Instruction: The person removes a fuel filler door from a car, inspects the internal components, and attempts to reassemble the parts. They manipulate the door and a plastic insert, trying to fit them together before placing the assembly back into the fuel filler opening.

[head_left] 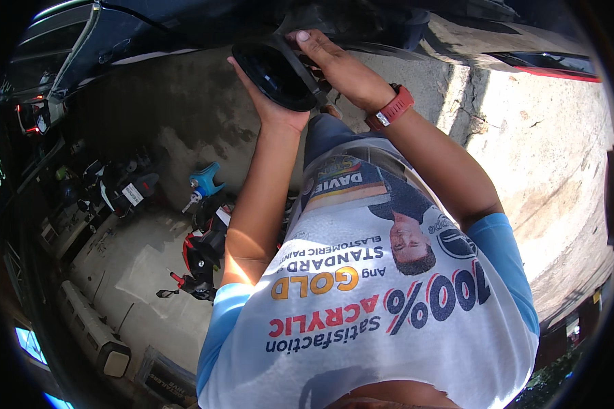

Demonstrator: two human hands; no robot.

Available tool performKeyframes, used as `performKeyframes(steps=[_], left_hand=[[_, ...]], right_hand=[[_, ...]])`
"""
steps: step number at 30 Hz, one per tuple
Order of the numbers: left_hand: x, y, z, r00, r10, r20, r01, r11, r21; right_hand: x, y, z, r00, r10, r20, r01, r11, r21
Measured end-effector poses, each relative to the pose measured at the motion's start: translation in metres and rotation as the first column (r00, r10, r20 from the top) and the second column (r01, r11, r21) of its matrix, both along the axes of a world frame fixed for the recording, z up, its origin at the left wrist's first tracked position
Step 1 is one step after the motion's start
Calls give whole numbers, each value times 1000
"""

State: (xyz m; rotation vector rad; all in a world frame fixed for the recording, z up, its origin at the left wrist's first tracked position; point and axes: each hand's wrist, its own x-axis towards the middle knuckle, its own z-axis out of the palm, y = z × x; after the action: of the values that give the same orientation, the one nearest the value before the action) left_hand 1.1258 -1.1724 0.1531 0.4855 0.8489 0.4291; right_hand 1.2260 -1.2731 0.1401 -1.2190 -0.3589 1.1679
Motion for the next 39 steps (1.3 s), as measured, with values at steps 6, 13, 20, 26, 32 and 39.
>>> performKeyframes(steps=[6, 13, 20, 26, 32, 39], left_hand=[[-13, -5, -10, 994, 24, 103, -17, 997, -69], [-14, -15, 3, 985, 13, 172, 2, 996, -89], [-8, -18, -4, 969, 12, 246, 18, 992, -123], [-9, -20, -5, 965, -31, 262, 53, 995, -79], [-13, -16, -7, 953, -47, 299, 82, 991, -107], [-39, -6, -7, 963, -46, 264, 102, 974, -201]], right_hand=[[4, -5, 7, 994, -41, -105, 44, 999, 22], [10, -7, -4, 985, 0, -171, 4, 1000, 21], [10, -7, 12, 975, -11, -223, 13, 1000, 9], [12, -13, 14, 976, 49, -212, -41, 998, 39], [9, -19, 9, 987, -4, -160, 9, 999, 32], [-1, -40, 24, 959, -1, 284, 9, 1000, -24]])
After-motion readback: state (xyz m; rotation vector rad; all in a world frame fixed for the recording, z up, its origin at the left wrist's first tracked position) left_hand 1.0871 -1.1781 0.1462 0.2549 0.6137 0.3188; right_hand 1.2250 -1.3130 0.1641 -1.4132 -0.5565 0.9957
